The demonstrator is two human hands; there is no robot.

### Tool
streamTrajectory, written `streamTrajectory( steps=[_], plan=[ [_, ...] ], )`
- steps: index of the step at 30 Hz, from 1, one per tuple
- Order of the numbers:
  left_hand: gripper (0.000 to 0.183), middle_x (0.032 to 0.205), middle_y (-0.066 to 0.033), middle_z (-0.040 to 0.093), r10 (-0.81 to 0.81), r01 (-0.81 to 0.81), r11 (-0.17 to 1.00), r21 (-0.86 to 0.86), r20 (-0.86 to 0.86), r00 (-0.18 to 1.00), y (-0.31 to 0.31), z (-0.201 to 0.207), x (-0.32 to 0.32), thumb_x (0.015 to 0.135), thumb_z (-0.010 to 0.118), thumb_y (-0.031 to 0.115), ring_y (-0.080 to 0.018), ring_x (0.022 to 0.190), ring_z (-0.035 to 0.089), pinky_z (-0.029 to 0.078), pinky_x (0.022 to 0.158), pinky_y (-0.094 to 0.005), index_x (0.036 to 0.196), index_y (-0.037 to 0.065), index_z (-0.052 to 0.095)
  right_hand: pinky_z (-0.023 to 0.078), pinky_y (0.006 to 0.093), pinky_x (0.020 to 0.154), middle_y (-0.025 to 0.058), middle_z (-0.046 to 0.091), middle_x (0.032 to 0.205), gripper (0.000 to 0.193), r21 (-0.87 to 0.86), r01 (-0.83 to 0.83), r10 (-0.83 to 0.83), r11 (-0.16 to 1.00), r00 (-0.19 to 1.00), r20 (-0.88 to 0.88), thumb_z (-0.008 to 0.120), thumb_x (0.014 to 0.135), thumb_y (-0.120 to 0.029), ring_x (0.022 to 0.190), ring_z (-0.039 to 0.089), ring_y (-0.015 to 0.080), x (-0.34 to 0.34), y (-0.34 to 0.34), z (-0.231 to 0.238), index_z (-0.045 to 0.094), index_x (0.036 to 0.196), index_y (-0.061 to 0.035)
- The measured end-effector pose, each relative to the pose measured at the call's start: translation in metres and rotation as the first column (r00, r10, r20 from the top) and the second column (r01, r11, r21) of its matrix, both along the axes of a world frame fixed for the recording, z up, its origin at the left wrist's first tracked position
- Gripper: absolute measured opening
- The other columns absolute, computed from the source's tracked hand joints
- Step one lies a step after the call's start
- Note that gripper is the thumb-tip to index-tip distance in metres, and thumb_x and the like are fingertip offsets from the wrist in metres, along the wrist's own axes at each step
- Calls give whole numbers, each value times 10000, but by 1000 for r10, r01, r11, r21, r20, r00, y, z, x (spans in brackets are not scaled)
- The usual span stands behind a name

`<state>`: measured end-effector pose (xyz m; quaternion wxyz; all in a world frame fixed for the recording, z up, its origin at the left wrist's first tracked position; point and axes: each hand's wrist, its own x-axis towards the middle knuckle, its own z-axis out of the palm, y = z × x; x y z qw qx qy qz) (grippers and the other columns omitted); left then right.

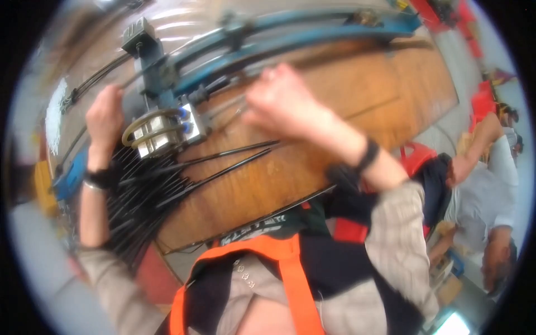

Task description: Assembling thin metal rods into a mechanical jig on a workbench.

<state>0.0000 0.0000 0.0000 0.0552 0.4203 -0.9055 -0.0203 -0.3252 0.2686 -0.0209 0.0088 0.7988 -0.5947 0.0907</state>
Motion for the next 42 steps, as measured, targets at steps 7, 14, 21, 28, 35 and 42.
streamTrajectory(
  steps=[7,14,21,28,35,42],
  plan=[
    [197,1000,-47,637,-245,84,744,-663,-154,957,88,-8,7,863,651,170,-288,1031,581,340,913,-475,1048,105,632,462,399,684,55,542,800,257,-129,-107,120,986,988,97,745,655,-154,772,558,254,48,81,-45,628,867,-69],
    [401,772,-35,542,-259,241,966,-97,-282,924,262,-10,-12,766,667,39,-222,734,552,424,702,-366,1164,85,661,520,383,637,97,592,874,223,-513,-42,225,857,927,300,708,763,-72,769,601,269,53,71,-19,684,978,-20],
    [375,722,-60,503,-258,164,906,-390,-200,945,213,101,20,767,607,-35,-238,653,535,441,574,-362,1115,95,658,527,415,801,168,642,1009,283,-578,344,-198,740,933,302,611,908,-31,924,627,342,-72,85,-45,627,1188,6],
    [366,889,-135,598,-258,10,747,-665,-277,926,153,183,63,861,572,-85,-297,792,613,494,715,-369,1190,65,625,524,284,695,85,712,878,186,-131,324,-123,937,658,743,577,980,-138,801,678,173,6,-42,21,675,1109,-48],
    [403,885,-142,582,-34,-186,799,-571,-353,935,159,166,105,929,552,-38,-293,759,583,475,703,-352,1316,74,581,544,259,662,54,735,856,91,-392,-53,339,918,617,710,664,904,-107,760,699,145,77,-140,68,712,977,-79],
    [360,875,-146,580,67,-207,921,-330,-388,919,153,128,122,932,562,-26,-280,732,568,473,682,-346,1283,52,589,531,243,631,31,730,811,83,-416,-25,355,909,568,742,697,885,-139,727,693,123,86,-147,73,725,947,-92]
  ],
)
